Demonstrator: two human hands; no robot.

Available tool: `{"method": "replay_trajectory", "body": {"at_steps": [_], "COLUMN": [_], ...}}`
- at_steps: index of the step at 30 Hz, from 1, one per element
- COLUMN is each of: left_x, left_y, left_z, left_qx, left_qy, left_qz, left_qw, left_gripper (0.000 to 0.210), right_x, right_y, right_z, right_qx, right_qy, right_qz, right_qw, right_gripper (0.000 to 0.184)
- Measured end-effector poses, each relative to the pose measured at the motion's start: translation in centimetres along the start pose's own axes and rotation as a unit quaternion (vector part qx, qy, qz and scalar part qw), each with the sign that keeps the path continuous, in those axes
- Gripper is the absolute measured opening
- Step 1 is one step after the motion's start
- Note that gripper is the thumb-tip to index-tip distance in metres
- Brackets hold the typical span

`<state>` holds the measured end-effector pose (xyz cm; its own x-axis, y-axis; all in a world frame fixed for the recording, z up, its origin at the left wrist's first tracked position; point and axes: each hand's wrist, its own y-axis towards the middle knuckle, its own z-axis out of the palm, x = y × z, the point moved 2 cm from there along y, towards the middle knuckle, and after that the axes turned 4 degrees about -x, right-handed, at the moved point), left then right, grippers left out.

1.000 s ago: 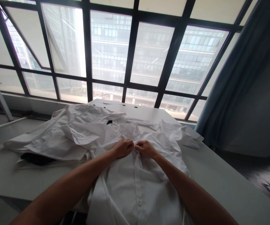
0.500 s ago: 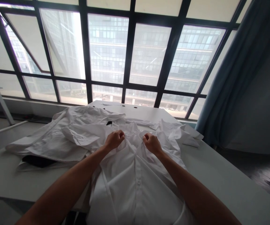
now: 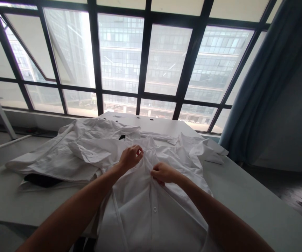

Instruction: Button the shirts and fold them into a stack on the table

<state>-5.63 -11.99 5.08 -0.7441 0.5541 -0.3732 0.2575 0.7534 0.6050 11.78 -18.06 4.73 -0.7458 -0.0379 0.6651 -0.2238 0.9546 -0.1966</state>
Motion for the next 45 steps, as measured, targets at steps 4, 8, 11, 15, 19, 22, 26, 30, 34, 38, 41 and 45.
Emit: {"method": "replay_trajectory", "body": {"at_steps": [4,8,11,15,19,22,26,30,34,38,41,45], "left_x": [-2.4,-3.6,-3.5,-3.5,-3.5,-3.6,-3.6,-2.4,0.4,3.4,5.5,8.2], "left_y": [-1.1,-2.5,-2.9,-2.9,-2.8,-2.9,-2.7,-1.8,-1.3,-0.7,0.3,1.0], "left_z": [-0.9,-0.4,0.0,0.2,0.3,0.5,1.0,-0.5,-3.7,-6.0,-6.1,-5.5], "left_qx": [0.07,0.267,0.308,0.308,0.283,0.263,0.239,0.254,0.452,0.524,0.413,0.193], "left_qy": [-0.024,-0.133,-0.192,-0.226,-0.238,-0.25,-0.289,-0.358,-0.389,-0.348,-0.23,0.103], "left_qz": [0.044,0.046,0.043,0.074,0.073,0.071,0.039,0.014,-0.034,-0.064,-0.077,-0.125], "left_qw": [0.996,0.953,0.931,0.921,0.926,0.929,0.926,0.898,0.802,0.775,0.878,0.968], "left_gripper": [0.025,0.036,0.025,0.02,0.013,0.007,0.004,0.02,0.043,0.051,0.051,0.049], "right_x": [-0.5,-0.6,-0.7,-1.0,-1.0,-1.0,-1.5,-2.4,-3.7,-5.9,-8.9,-13.5], "right_y": [-0.2,-0.9,-1.2,-1.1,-0.9,-0.8,-0.5,0.1,-0.1,-0.4,0.7,2.2], "right_z": [-0.6,-1.6,-2.1,-2.4,-2.5,-2.3,-1.6,-1.6,-3.9,-6.9,-9.7,-12.7], "right_qx": [0.047,0.101,0.126,0.147,0.14,0.141,0.144,0.154,0.131,0.192,0.015,-0.288], "right_qy": [0.091,0.162,0.203,0.213,0.199,0.18,0.129,0.069,-0.014,0.019,-0.05,-0.208], "right_qz": [0.039,0.034,0.025,0.014,-0.008,-0.015,-0.003,0.021,0.071,0.064,0.034,0.053], "right_qw": [0.994,0.981,0.971,0.966,0.97,0.973,0.981,0.985,0.989,0.979,0.998,0.933], "right_gripper": [0.027,0.022,0.013,0.011,0.009,0.01,0.011,0.012,0.02,0.018,0.02,0.04]}}
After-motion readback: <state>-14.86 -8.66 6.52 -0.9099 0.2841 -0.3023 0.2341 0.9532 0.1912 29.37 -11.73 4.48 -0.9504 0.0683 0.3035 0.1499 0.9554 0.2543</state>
